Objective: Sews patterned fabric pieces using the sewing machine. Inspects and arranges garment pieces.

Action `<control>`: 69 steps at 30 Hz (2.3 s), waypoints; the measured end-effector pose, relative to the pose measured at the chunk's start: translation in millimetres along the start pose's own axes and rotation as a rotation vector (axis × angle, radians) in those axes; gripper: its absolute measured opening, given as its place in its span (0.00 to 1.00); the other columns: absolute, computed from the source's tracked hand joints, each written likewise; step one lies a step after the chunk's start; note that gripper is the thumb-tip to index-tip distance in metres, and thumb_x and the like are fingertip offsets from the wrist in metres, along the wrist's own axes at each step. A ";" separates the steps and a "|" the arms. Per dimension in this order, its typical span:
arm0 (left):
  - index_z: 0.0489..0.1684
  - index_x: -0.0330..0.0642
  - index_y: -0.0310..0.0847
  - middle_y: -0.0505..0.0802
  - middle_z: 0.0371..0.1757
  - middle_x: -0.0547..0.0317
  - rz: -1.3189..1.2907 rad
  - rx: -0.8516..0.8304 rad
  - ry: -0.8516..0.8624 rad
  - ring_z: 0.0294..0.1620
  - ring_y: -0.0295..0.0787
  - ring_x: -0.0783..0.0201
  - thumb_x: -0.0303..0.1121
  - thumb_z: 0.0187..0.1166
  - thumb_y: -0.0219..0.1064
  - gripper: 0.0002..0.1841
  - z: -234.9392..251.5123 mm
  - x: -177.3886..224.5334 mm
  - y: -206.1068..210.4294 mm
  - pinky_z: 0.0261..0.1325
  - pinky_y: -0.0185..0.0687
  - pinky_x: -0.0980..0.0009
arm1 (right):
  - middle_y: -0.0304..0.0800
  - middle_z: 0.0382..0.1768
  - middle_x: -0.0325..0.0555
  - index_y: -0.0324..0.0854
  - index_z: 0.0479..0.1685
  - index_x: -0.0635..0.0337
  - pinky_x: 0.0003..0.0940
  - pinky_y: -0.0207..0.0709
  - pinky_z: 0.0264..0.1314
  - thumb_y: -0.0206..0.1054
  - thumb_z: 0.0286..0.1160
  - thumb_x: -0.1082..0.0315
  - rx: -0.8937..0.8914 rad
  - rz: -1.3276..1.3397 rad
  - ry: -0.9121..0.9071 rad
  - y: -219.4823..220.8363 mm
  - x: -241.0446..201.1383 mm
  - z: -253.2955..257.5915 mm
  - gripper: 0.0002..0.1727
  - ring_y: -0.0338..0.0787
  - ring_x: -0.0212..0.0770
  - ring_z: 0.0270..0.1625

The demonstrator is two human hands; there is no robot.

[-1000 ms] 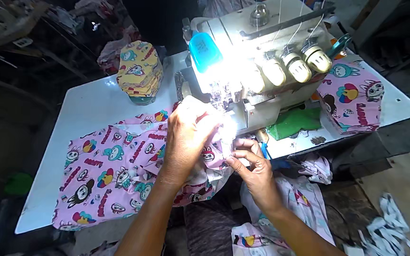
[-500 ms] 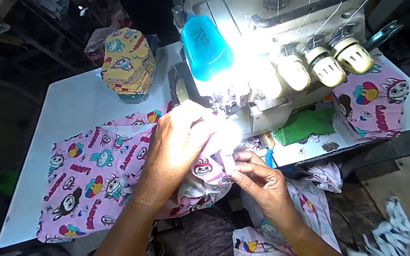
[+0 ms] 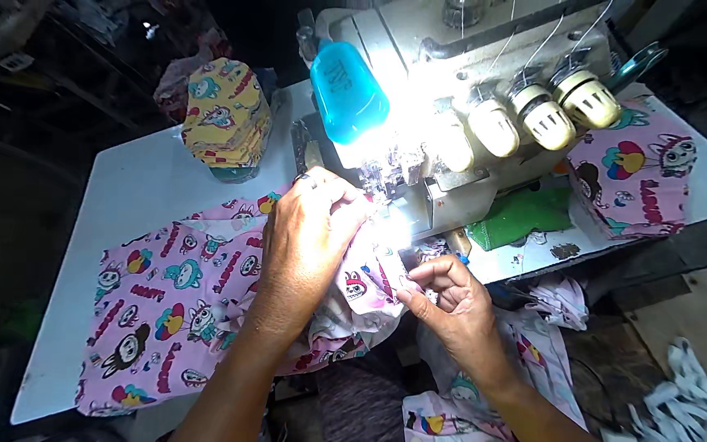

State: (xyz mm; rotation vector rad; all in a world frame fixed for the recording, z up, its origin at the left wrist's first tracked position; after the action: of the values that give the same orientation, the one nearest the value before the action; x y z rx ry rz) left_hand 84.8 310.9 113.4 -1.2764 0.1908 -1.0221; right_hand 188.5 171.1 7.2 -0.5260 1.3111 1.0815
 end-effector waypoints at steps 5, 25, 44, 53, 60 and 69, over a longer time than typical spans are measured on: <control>0.37 0.48 0.89 0.85 0.54 0.59 0.013 0.016 -0.043 0.49 0.81 0.65 0.42 0.79 0.68 0.09 -3.7 -1.5 3.5 0.49 0.73 0.64 | 0.93 0.44 0.48 0.84 0.62 0.67 0.26 0.84 0.56 0.66 0.82 0.69 -0.130 -0.536 -0.326 11.3 -16.5 -2.9 0.15 0.91 0.34 0.48; 0.82 0.36 0.66 0.91 0.43 0.49 -0.015 0.052 -0.244 0.41 0.87 0.56 0.32 0.79 0.65 0.30 14.6 -8.7 10.6 0.46 0.80 0.55 | 0.87 0.28 0.32 0.76 0.79 0.58 0.16 0.79 0.35 0.64 0.78 0.68 -0.133 -0.443 -0.072 7.1 -24.9 21.4 0.27 0.83 0.22 0.28; 0.81 0.27 0.66 0.89 0.62 0.33 -0.005 0.056 -0.164 0.66 0.86 0.41 0.30 0.76 0.68 0.32 52.1 -27.8 14.7 0.72 0.74 0.43 | 0.81 0.30 0.40 0.95 0.54 0.49 0.33 0.69 0.23 0.66 0.81 0.60 -0.025 -0.998 -0.387 20.5 -52.1 31.7 0.13 0.79 0.38 0.25; 0.66 0.42 0.84 0.92 0.60 0.55 -0.171 0.228 -0.120 0.56 0.90 0.70 0.39 0.87 0.62 0.17 -48.1 -26.0 -72.3 0.53 0.87 0.72 | 0.90 0.46 0.51 0.93 0.45 0.58 0.42 0.80 0.55 0.68 0.80 0.68 -0.352 -1.012 -0.737 62.3 -88.8 56.3 0.08 0.87 0.51 0.54; 0.52 0.43 0.87 0.93 0.30 0.72 -0.495 0.266 -0.260 0.23 0.87 0.80 0.32 0.85 0.64 0.08 -107.4 -40.7 -69.9 0.23 0.82 0.85 | 0.90 0.36 0.42 0.87 0.45 0.60 0.33 0.82 0.45 0.65 0.84 0.61 -0.494 -0.839 -0.605 68.8 -95.6 52.2 0.11 0.89 0.37 0.40; 0.58 0.36 0.79 0.93 0.30 0.61 -0.832 -0.014 -0.388 0.24 0.92 0.72 0.22 0.82 0.65 0.10 -51.4 -5.8 -5.5 0.30 0.91 0.76 | 0.93 0.49 0.36 0.88 0.55 0.56 0.21 0.88 0.51 0.72 0.77 0.64 -0.295 -0.459 -0.350 38.1 -90.7 18.1 0.12 0.91 0.23 0.49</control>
State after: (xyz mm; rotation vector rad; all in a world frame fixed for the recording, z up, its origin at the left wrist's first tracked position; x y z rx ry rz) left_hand 46.1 279.6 98.4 -1.5747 -0.6869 -1.4266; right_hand 174.1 173.1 106.2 -0.7746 0.6814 0.9293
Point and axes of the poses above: each hand's wrist, its own z-axis towards the middle knuckle, its own y-axis out of the palm, x = y × z, the point moved 8 cm from there along z, towards the middle knuckle
